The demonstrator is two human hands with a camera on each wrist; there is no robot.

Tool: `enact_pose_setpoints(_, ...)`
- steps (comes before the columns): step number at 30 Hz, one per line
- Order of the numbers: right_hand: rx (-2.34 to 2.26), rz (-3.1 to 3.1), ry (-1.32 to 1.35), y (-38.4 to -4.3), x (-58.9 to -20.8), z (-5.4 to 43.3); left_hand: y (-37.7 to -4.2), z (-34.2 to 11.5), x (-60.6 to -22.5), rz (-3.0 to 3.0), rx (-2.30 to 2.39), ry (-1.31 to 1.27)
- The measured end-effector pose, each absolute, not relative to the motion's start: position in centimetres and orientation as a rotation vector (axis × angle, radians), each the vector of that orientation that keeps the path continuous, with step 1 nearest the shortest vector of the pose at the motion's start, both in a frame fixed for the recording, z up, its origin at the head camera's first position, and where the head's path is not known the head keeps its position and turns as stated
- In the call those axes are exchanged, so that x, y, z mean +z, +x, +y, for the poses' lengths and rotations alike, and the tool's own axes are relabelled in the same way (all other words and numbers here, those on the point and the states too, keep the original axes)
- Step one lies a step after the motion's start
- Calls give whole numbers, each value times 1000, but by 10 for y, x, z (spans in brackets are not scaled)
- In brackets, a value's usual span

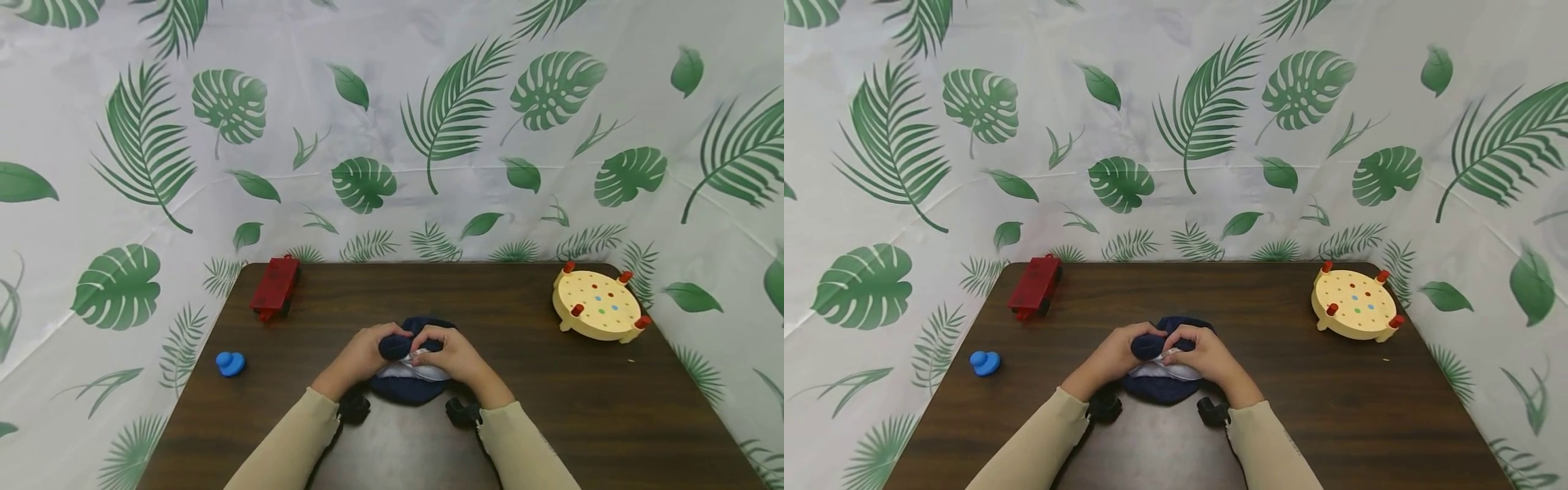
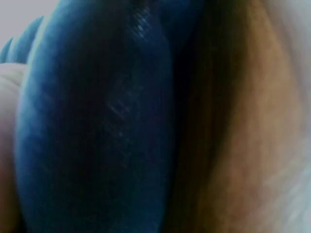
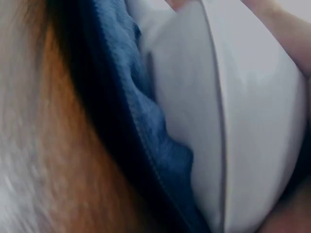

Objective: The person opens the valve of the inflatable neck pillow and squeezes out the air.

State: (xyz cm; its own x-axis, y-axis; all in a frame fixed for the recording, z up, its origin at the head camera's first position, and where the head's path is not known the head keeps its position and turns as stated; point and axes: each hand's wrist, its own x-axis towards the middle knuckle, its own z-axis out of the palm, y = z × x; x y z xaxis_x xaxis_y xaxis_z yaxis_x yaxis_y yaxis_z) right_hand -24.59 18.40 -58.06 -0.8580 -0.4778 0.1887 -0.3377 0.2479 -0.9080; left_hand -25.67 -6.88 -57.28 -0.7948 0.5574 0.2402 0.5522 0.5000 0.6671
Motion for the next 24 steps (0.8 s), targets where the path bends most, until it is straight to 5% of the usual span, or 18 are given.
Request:
enact_pose_setpoints(13,-1625,2427,-793,-247,-586,185,-257,-65,-576,2773,1184,1047)
enact_pose_setpoints(24,-1796,2283,-1067,-246,-593,187,-257,-68,-577,2744,1238,987)
